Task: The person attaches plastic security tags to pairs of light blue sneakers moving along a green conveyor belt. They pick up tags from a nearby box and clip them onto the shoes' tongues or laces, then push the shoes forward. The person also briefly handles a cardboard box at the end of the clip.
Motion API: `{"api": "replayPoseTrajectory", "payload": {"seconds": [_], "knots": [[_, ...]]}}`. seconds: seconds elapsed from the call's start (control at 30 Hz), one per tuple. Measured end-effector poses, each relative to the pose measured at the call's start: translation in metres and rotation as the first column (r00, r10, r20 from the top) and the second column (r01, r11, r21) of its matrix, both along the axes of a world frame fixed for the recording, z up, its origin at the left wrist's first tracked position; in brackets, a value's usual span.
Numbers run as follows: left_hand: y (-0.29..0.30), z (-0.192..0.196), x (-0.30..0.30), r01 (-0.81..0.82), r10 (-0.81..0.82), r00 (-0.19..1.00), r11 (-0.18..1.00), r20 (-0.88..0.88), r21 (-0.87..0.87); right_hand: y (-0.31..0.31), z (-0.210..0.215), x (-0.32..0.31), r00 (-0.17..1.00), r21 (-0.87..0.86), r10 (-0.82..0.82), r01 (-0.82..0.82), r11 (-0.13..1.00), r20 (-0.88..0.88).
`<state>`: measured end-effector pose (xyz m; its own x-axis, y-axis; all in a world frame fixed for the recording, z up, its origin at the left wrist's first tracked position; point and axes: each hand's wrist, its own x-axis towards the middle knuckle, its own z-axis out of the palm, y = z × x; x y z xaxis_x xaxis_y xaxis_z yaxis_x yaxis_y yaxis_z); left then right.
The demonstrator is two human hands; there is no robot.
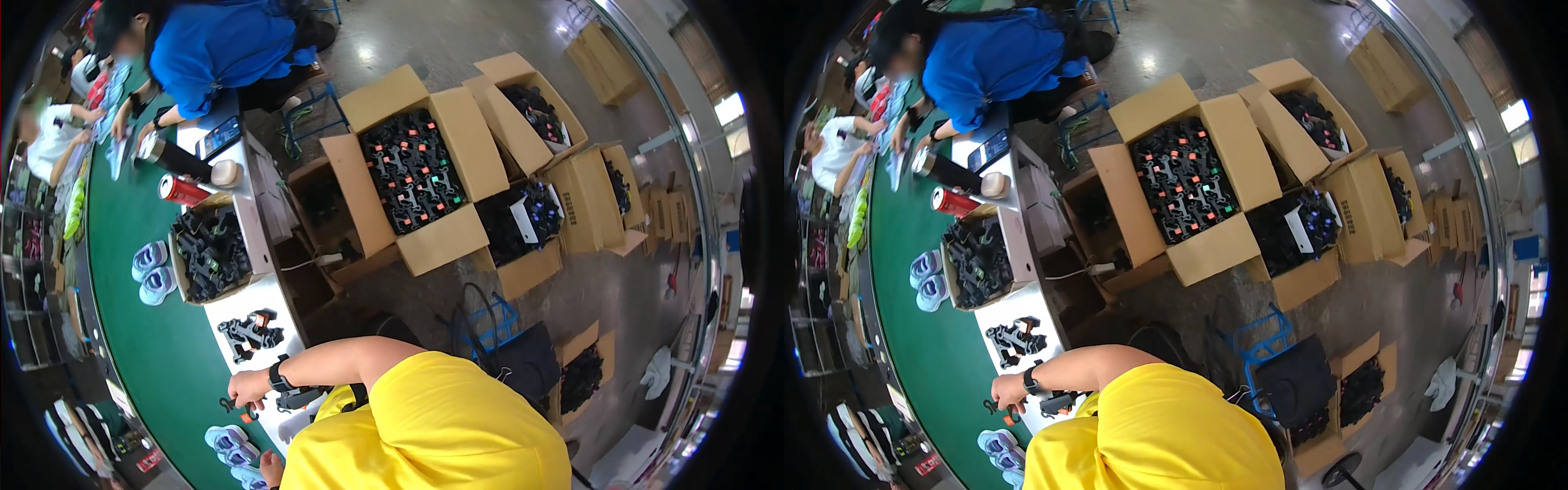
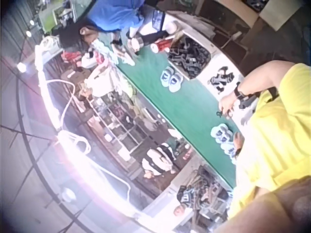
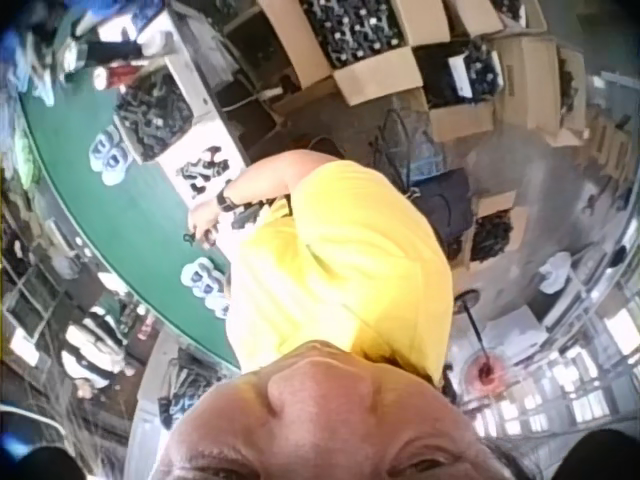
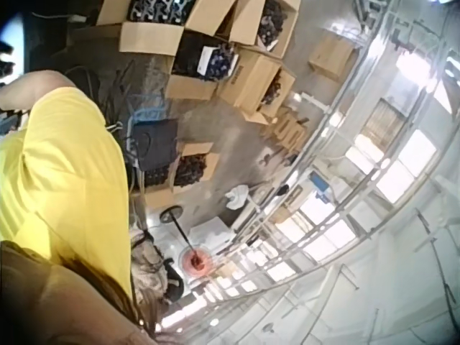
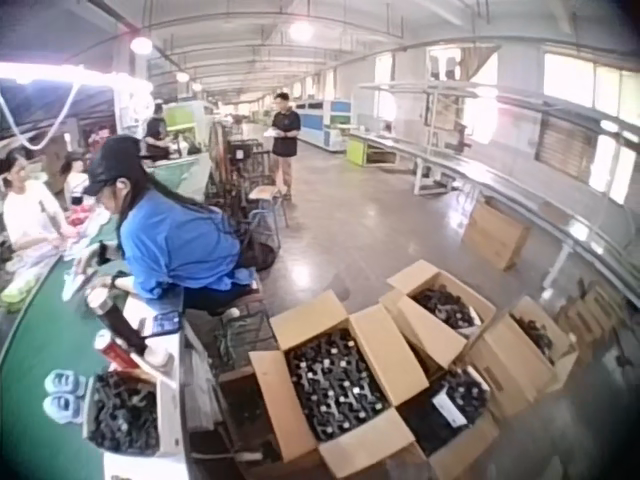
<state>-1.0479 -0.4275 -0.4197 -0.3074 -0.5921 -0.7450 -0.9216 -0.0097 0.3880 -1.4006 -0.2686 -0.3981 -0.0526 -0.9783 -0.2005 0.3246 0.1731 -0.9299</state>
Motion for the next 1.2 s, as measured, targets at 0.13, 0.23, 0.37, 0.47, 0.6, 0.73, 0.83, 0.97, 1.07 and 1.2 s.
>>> {"api": "replayPoseTrajectory", "payload": {"seconds": [0.13,0.23,0.37,0.47,0.6,0.73,0.83,0.97,1.07,1.2], "knots": [[0.002,0.026,-0.044,0.135,-0.134,0.989,0.991,0.062,-0.023,0.018,0.018,-0.016,0.998,-0.036,-0.057,0.059,0.998,0.036],[0.001,0.049,-0.076,0.228,-0.222,0.968,0.972,0.114,-0.05,0.023,0.019,-0.027,0.994,-0.088,-0.1,0.104,0.991,0.046],[0.007,0.082,-0.124,0.357,-0.338,0.916,0.933,0.215,-0.054,0.036,0.016,-0.042,0.986,-0.081,-0.165,0.164,0.983,-0.005],[0.022,0.11,-0.165,0.452,-0.422,0.858,0.891,0.294,-0.04,0.045,0.013,-0.05,0.981,-0.05,-0.188,0.185,0.981,-0.056],[-0.059,0.054,-0.094,0.237,-0.234,0.971,0.965,0.04,-0.108,0.039,0.014,-0.04,0.99,-0.019,-0.109,0.108,0.994,-0.092],[0.005,0.076,-0.132,0.321,-0.312,0.946,0.939,0.086,-0.127,0.043,0.002,-0.034,0.995,0.069,-0.074,0.078,0.995,-0.06],[0.016,0.063,-0.102,0.25,-0.247,0.968,0.964,0.037,-0.091,0.037,-0.006,-0.02,0.998,0.108,-0.005,0.012,0.994,-0.06],[0.042,0.051,-0.04,0.074,-0.073,0.997,0.995,0.023,-0.066,0.028,-0.003,0.01,0.994,0.028,0.108,-0.108,0.994,0.01],[0.065,0.053,-0.011,0.277,-0.263,0.961,0.925,0.087,-0.261,0.022,0.001,0.035,0.969,-0.027,0.188,-0.186,0.982,0.162],[0.076,0.063,0.045,0.198,-0.194,0.98,0.907,0.048,-0.371,0.005,0.027,0.079,0.912,0.069,0.403,-0.408,0.91,0.076]]}}
